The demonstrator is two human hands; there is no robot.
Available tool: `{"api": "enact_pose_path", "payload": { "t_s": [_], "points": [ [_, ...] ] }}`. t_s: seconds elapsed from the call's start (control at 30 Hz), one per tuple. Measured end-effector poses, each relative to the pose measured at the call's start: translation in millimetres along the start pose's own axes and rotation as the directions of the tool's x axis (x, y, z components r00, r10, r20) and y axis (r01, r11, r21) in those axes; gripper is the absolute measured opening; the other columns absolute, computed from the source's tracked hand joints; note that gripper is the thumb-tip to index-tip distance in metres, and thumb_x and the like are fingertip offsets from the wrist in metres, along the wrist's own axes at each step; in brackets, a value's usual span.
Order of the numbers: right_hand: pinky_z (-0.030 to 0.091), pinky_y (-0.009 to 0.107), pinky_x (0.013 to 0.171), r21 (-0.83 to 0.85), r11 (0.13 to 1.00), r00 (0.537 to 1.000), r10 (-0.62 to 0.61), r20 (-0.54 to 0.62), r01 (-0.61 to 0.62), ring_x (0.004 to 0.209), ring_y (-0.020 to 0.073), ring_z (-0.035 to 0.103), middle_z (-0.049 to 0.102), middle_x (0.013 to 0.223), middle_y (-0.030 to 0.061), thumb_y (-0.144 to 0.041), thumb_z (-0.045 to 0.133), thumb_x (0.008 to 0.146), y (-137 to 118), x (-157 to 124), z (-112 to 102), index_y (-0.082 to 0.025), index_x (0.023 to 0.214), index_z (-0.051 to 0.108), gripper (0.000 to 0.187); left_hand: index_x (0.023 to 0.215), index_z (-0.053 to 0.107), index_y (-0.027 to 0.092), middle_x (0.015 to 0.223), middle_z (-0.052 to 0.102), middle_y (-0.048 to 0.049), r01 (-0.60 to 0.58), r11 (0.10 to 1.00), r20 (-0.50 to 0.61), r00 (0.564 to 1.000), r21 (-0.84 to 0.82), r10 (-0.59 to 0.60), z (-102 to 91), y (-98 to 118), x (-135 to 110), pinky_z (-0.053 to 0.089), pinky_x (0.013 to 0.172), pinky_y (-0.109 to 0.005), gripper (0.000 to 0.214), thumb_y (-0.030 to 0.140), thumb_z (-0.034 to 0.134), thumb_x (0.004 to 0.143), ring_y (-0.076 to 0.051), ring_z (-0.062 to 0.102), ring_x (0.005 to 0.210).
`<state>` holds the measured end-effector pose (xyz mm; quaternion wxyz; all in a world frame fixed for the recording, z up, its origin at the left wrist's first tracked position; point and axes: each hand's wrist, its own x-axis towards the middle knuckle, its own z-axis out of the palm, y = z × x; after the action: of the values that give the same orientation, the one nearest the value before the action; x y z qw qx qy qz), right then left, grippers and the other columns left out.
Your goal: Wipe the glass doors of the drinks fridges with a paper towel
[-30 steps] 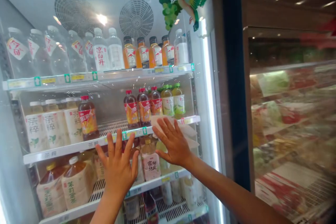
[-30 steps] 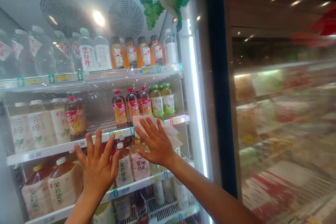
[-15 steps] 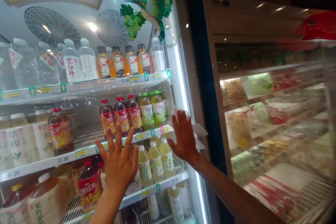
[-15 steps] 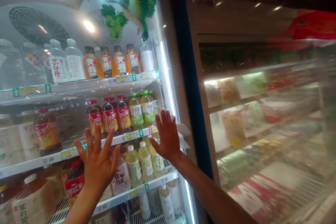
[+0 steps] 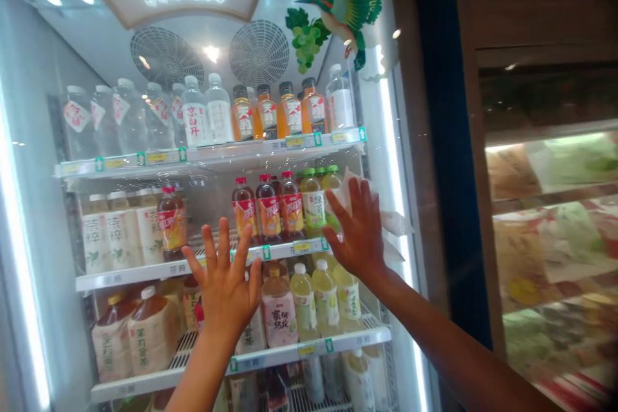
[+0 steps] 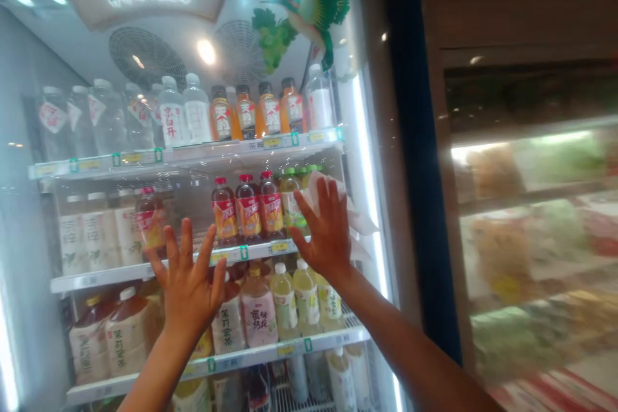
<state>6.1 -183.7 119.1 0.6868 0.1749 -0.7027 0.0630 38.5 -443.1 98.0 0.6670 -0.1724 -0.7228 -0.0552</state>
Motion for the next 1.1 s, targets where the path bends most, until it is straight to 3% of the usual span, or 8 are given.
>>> {"api": "enact_pose_path", "payload": {
  "t_s": [0.1,0.23,0.4,0.5,0.73,0.8,0.93,1.1],
  "points": [
    [0.019,0.064,0.126,0.077,0.983,0.978,-0.174,0.110,0.167,0.158,0.0358,0.013,0.002,0.173,-0.0024,-0.056,0.045,0.101,-33.5,10.2,11.1,-0.037,0.164,0.006,0.077,0.160,0.024,0.034,0.172,0.008,-0.0052,0.028,0.999,0.014,1.000,0.040,-0.028,-11.4,-29.8,-9.3,-0.006,0.126,-0.064,0.073,0.034,0.058,0.095,-0.033,0.001,0.159],
    [0.016,0.066,0.126,0.084,0.992,0.993,-0.103,0.056,0.098,0.159,0.0352,0.007,0.000,0.173,0.0008,-0.054,0.038,0.103,-80.3,27.3,28.4,-0.031,0.164,-0.001,0.076,0.159,0.025,0.034,0.172,0.009,-0.0054,0.040,0.996,0.015,0.999,0.081,-0.041,-26.4,-74.7,-19.9,-0.006,0.126,-0.064,0.073,0.034,0.059,0.095,-0.032,0.002,0.159],
    [0.018,0.062,0.127,0.129,0.960,0.955,-0.266,0.130,0.250,0.159,0.0333,0.013,0.010,0.173,0.0061,-0.065,0.033,0.101,-141.3,49.5,52.8,-0.028,0.164,-0.009,0.085,0.160,0.024,0.034,0.172,0.007,-0.0044,0.060,0.993,-0.004,0.998,0.099,-0.060,-43.5,-134.1,-24.3,-0.007,0.126,-0.064,0.073,0.032,0.058,0.095,-0.032,0.000,0.159],
    [0.017,0.063,0.126,0.100,0.981,0.979,-0.176,0.101,0.166,0.159,0.0325,0.008,0.012,0.173,0.0076,-0.065,0.028,0.102,-179.6,64.4,65.1,-0.026,0.163,-0.011,0.082,0.160,0.023,0.035,0.172,0.006,-0.0037,0.060,0.994,-0.014,0.998,0.096,-0.059,-53.3,-168.5,-26.5,-0.007,0.126,-0.065,0.073,0.033,0.057,0.095,-0.033,0.000,0.159],
    [0.017,0.058,0.129,0.093,0.954,0.946,-0.296,0.128,0.286,0.159,0.0285,0.011,0.023,0.170,0.0045,-0.046,0.041,0.105,-265.9,98.1,90.3,-0.025,0.165,0.008,0.072,0.160,0.024,0.032,0.173,0.006,-0.0052,0.037,0.994,-0.034,0.999,0.105,-0.033,-76.0,-242.1,-38.3,-0.009,0.125,-0.066,0.072,0.031,0.057,0.096,-0.033,-0.001,0.159],
    [0.017,0.060,0.128,0.084,0.961,0.955,-0.272,0.114,0.264,0.160,0.0292,0.008,0.023,0.170,0.0055,-0.031,0.041,0.105,-285.7,106.5,96.8,-0.022,0.164,0.015,0.065,0.160,0.023,0.032,0.173,0.006,-0.0060,0.027,0.993,-0.028,0.999,0.112,-0.024,-81.4,-259.5,-42.3,-0.007,0.124,-0.068,0.073,0.030,0.057,0.096,-0.034,-0.001,0.159],
    [0.017,0.056,0.129,0.176,0.888,0.874,-0.454,0.174,0.426,0.160,0.0269,0.007,0.026,0.169,0.0044,-0.021,0.041,0.102,-319.5,121.3,107.3,-0.018,0.160,0.028,0.060,0.160,0.019,0.034,0.173,0.006,-0.0065,0.040,0.993,-0.013,0.999,0.109,-0.038,-89.3,-285.2,-47.2,-0.004,0.124,-0.070,0.076,0.029,0.057,0.095,-0.035,-0.001,0.159],
    [0.014,0.056,0.129,0.178,0.910,0.906,-0.400,0.136,0.375,0.159,0.0270,0.011,0.028,0.169,0.0042,-0.021,0.041,0.102,-347.9,132.6,116.4,-0.018,0.159,0.033,0.058,0.160,0.020,0.034,0.172,0.008,-0.0071,0.049,0.996,-0.018,0.999,0.071,-0.048,-94.4,-301.0,-49.5,-0.003,0.124,-0.071,0.075,0.030,0.058,0.096,-0.036,0.000,0.159]
  ]
}}
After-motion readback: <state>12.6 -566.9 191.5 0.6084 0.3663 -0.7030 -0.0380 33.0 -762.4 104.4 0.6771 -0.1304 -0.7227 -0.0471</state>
